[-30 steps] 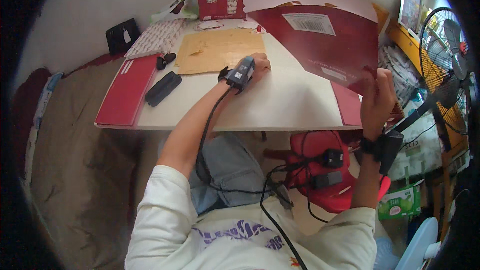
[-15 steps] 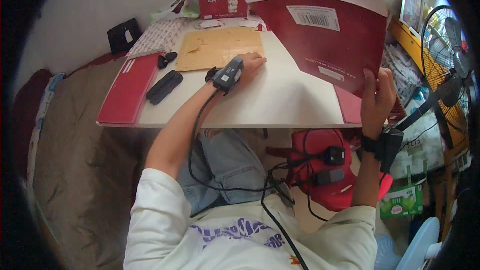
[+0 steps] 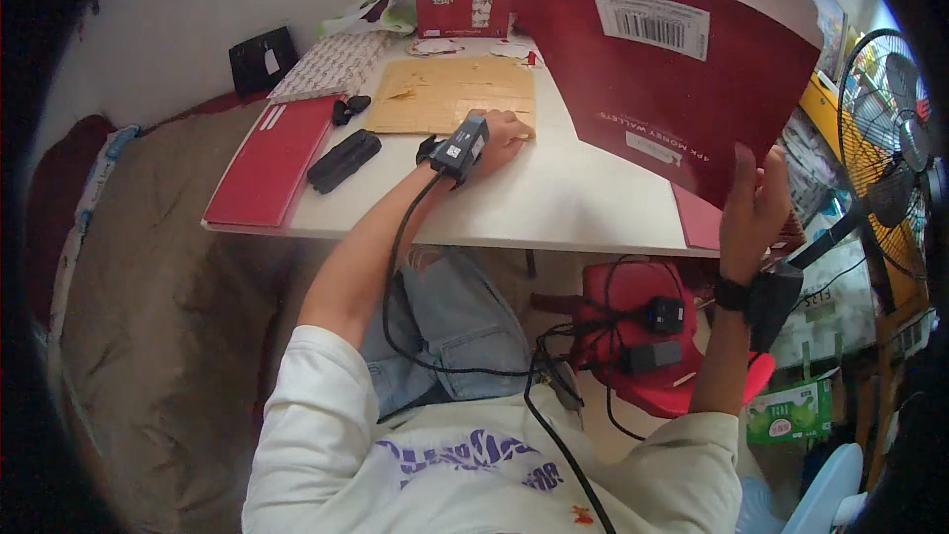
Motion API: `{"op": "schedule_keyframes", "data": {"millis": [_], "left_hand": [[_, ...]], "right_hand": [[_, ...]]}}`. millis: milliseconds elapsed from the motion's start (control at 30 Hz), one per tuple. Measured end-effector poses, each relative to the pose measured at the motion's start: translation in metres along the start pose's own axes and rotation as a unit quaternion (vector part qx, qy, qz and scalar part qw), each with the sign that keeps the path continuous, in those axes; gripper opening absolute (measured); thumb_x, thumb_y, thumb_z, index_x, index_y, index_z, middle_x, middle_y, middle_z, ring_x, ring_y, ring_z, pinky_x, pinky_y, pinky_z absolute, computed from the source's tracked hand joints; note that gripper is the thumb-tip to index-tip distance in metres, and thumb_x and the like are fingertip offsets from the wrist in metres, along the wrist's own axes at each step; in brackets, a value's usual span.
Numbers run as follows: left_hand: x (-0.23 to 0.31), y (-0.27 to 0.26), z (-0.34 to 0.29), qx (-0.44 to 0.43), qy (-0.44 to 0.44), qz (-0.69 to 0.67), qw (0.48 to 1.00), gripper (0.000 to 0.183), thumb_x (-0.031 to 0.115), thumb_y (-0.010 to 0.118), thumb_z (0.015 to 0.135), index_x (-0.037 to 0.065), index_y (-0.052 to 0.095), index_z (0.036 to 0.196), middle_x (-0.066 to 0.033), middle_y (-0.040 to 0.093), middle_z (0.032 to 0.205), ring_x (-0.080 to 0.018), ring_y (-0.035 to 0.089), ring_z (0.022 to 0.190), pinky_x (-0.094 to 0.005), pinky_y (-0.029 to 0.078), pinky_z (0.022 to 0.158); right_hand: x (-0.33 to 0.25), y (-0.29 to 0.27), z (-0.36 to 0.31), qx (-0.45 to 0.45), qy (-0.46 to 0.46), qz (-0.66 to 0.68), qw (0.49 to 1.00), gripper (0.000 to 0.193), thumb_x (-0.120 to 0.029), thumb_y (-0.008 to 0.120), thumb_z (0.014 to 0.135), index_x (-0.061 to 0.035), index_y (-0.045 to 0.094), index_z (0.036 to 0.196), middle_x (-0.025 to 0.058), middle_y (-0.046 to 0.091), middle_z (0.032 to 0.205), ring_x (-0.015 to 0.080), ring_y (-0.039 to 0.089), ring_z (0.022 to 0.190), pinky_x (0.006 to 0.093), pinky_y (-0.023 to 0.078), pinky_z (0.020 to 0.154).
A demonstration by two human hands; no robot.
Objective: Assembling a red cardboard display/packaging for money wallets.
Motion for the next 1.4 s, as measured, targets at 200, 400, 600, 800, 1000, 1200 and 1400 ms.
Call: {"op": "schedule_keyframes", "data": {"millis": [200,400,600,800,1000,1200,1400], "left_hand": [[0.012,-0.017,0.0,-0.006,-0.044,-0.065,0.997,0.021,0.018,0.057,0.082,0.014,0.069,0.099,-0.0112,0.065,0.101,-0.029,0.063,0.09,-0.0361,0.05,0.081],[0.008,-0.015,0.007,-0.068,-0.124,-0.05,0.989,0.024,0.026,0.057,0.083,0.009,0.068,0.097,-0.0115,0.064,0.1,-0.0277,0.063,0.092,-0.0348,0.049,0.082],[0.011,-0.016,0.006,-0.03,-0.13,-0.067,0.989,0.024,0.026,0.056,0.084,0.01,0.068,0.098,-0.0109,0.065,0.101,-0.0277,0.062,0.093,-0.0357,0.048,0.083],[0.011,-0.009,0.002,-0.018,-0.069,-0.03,0.997,0.017,0.023,0.058,0.085,0.016,0.07,0.095,-0.0077,0.066,0.102,-0.0267,0.064,0.091,-0.0362,0.049,0.083],[0.014,-0.013,0.002,-0.037,-0.052,-0.015,0.998,0.019,0.024,0.059,0.085,0.015,0.068,0.1,-0.0078,0.067,0.102,-0.0271,0.064,0.091,-0.037,0.048,0.084],[0.012,-0.007,0.001,-0.016,-0.092,-0.003,0.996,0.029,0.023,0.056,0.087,0.017,0.06,0.115,-0.0081,0.065,0.106,-0.0262,0.061,0.101,-0.0443,0.042,0.091],[0.001,0.009,0.0,-0.063,-0.073,0.05,0.994,0.021,0.022,0.052,0.089,0.015,0.062,0.107,-0.0065,0.063,0.11,-0.0226,0.059,0.107,-0.0566,0.031,0.1]], "right_hand": [[0.01,-0.008,-0.002,0.008,0.041,0.005,0.999,0.008,-0.007,0.059,0.088,0.0,0.054,0.085,0.0068,0.053,0.08,0.0157,0.051,0.07,0.0272,0.043,0.064],[0.01,-0.015,-0.005,0.016,0.035,-0.017,0.999,0.008,-0.007,0.058,0.088,0.0,0.054,0.085,0.006,0.052,0.079,0.0146,0.05,0.07,0.027,0.042,0.064],[0.012,-0.016,-0.005,0.009,0.041,0.002,0.999,0.008,-0.007,0.058,0.089,0.0001,0.054,0.086,0.0056,0.052,0.08,0.0138,0.049,0.071,0.0269,0.041,0.065],[0.014,-0.017,-0.007,0.006,0.047,-0.014,0.999,0.009,-0.008,0.058,0.089,0.0,0.055,0.088,0.0056,0.053,0.081,0.0146,0.051,0.071,0.0272,0.042,0.065],[0.012,-0.014,-0.007,0.01,0.038,-0.018,0.999,0.011,-0.009,0.058,0.089,0.0002,0.053,0.086,0.0055,0.052,0.08,0.0151,0.05,0.07,0.0274,0.042,0.065],[0.017,-0.016,-0.009,0.009,0.057,-0.017,0.998,0.013,-0.008,0.059,0.088,0.0005,0.05,0.083,0.0057,0.05,0.078,0.0145,0.047,0.069,0.027,0.042,0.064],[0.014,-0.013,-0.009,0.009,0.047,-0.022,0.999,0.01,-0.005,0.059,0.088,0.0008,0.052,0.085,0.0063,0.051,0.079,0.0137,0.048,0.069,0.0264,0.042,0.064]]}}
Point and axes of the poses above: each hand's wrist, its own z-axis towards the middle knuckle, its own y-axis out of the palm, x = y × z, the point moved 4 cm from there along z, towards the middle knuckle
